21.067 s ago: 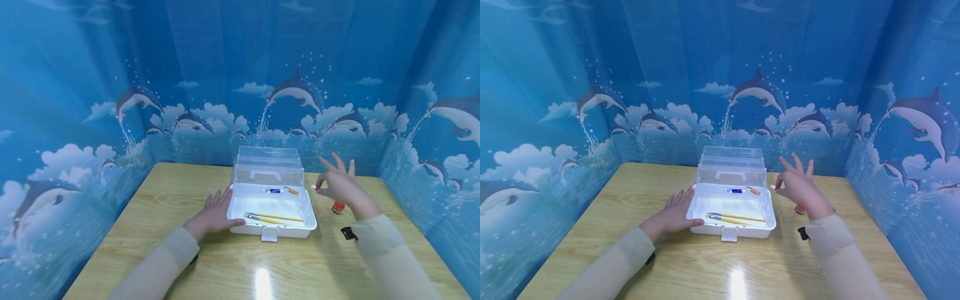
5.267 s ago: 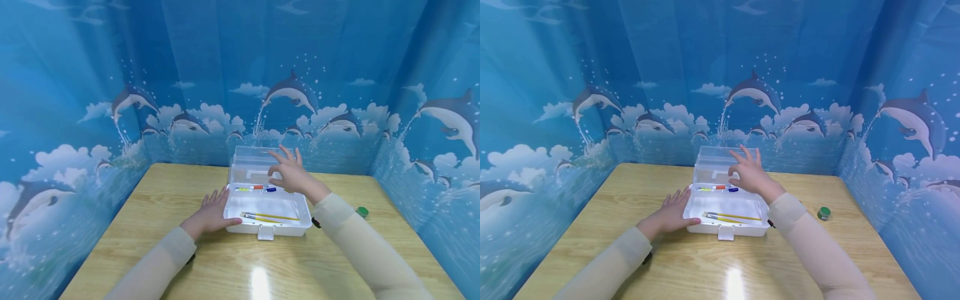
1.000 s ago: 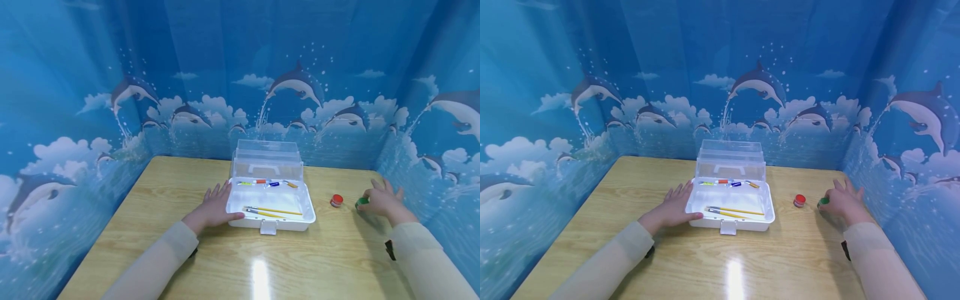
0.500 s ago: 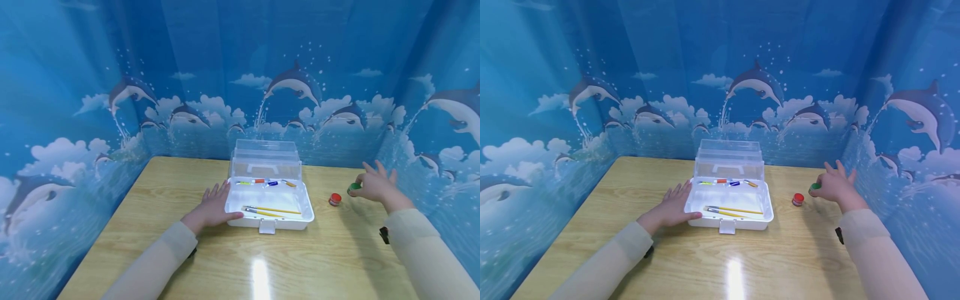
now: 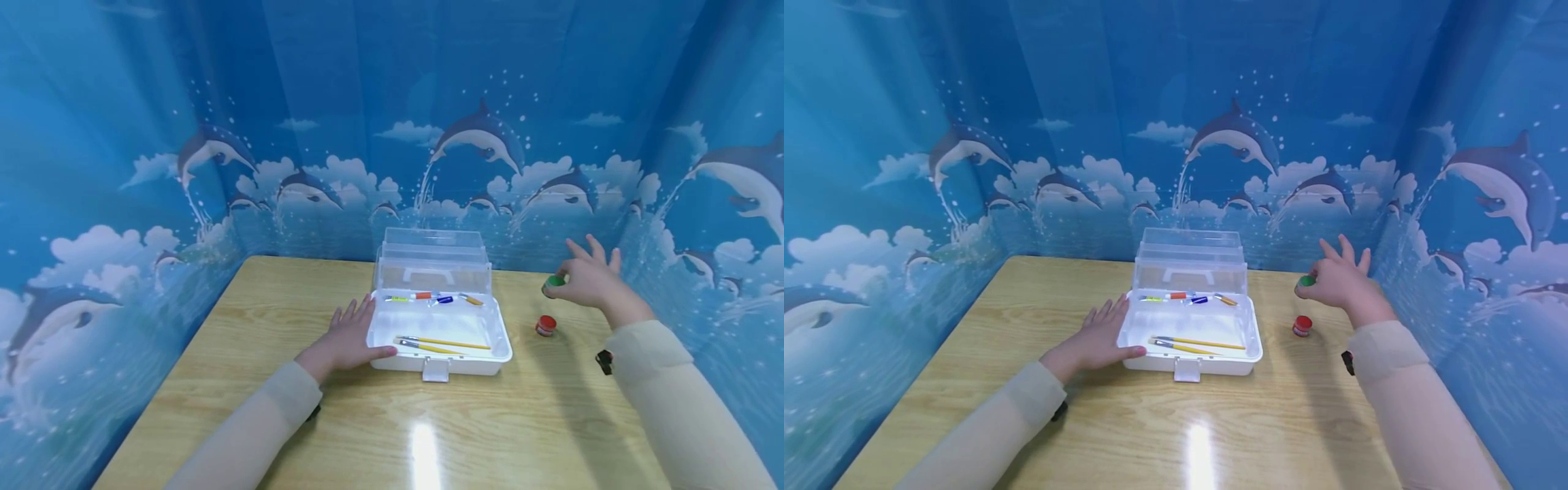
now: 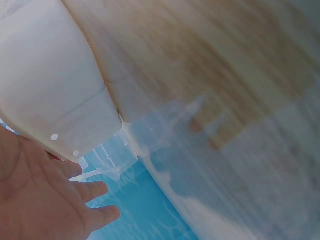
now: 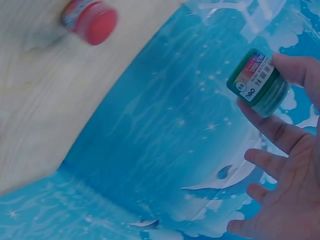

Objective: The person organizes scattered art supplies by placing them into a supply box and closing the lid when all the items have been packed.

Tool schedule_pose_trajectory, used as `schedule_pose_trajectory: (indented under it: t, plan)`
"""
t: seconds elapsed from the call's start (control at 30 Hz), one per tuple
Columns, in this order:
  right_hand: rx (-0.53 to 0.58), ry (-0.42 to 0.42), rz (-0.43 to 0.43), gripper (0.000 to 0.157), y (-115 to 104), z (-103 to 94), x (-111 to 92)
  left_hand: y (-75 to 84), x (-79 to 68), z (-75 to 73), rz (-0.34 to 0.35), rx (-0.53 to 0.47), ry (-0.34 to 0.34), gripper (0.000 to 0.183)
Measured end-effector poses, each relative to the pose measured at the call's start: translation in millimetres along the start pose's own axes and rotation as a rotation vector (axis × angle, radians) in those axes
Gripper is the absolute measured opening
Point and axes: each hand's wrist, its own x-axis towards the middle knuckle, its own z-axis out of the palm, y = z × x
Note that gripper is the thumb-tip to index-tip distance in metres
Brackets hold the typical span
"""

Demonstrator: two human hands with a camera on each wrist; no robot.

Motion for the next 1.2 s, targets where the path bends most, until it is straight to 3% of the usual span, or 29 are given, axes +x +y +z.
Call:
schedule_pose_trajectory:
  t: [0.7,1.2]
  plan:
    - [0.092,0.156,-0.050,0.037,-63,-9.8,40,0.8,0.0,0.3,-0.008,0.000,0.005,0.124]
    - [0.220,0.203,-0.048,0.042,-94,2.3,72,-2.0,1.5,3.1,0.000,-0.003,0.019,0.120]
